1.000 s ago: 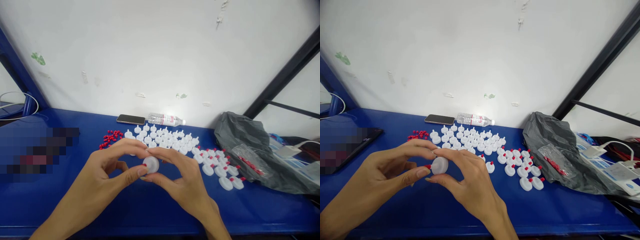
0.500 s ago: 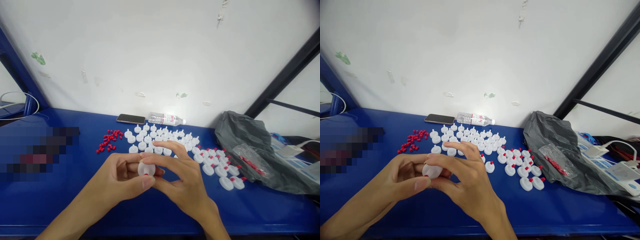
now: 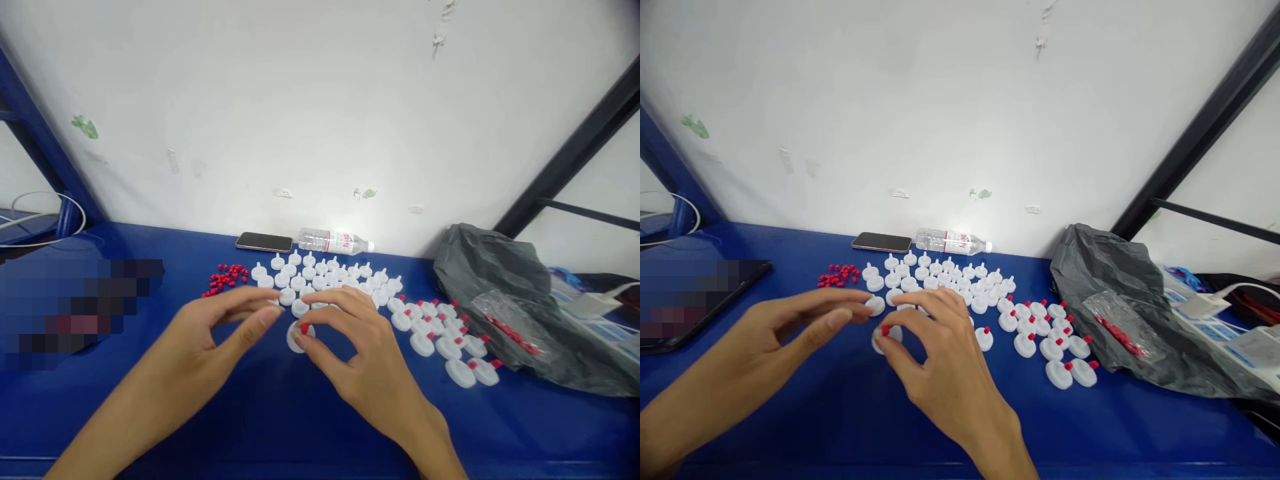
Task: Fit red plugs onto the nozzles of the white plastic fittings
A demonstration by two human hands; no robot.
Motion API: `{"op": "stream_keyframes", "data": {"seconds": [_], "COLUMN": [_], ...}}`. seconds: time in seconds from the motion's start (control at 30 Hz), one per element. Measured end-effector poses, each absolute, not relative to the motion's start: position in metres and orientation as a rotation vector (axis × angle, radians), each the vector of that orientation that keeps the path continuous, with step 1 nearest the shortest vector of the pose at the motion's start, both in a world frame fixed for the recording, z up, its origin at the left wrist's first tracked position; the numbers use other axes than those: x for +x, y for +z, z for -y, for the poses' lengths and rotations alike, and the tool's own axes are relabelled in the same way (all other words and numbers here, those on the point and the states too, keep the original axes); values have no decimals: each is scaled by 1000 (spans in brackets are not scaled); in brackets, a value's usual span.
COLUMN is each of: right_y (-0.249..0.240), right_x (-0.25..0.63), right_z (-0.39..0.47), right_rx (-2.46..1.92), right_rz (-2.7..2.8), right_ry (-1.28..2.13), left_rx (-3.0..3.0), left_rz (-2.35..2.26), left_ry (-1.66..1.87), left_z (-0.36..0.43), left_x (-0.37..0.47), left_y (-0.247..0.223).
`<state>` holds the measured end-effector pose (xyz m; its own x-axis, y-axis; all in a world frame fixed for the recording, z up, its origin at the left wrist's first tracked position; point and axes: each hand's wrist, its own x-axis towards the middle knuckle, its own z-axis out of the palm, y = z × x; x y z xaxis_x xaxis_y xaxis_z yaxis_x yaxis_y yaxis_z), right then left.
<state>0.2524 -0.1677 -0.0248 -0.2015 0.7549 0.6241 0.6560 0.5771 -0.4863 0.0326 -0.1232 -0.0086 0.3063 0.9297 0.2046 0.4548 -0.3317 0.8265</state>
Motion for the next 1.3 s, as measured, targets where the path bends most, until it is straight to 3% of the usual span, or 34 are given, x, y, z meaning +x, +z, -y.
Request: {"op": "stream_keyframes", "data": {"seconds": [0.13,0.3,0.57,0.93,1.3], "right_y": [-31,-36,-51,-64,-49], "right_x": [251,252,264,251,248], "right_z": [166,166,154,160,159], "right_rx": [-1394,-1490,-1672,-1510,-1404], "right_rz": [2003,2088,1989,2374,2210], "right_ry": [295,319,-166,-259,-106], "left_rx": [1982,2122,2439,2408,2339], "left_rz": [-1652,-1938,-1884,-1951,-1970], "left_ry": [1031,805,400,180,157], "left_z": [105,81,69,75,72], "left_x": [5,-21,-39,-29,-33], "left_y": [-5,-19,-42,-31,-35]}}
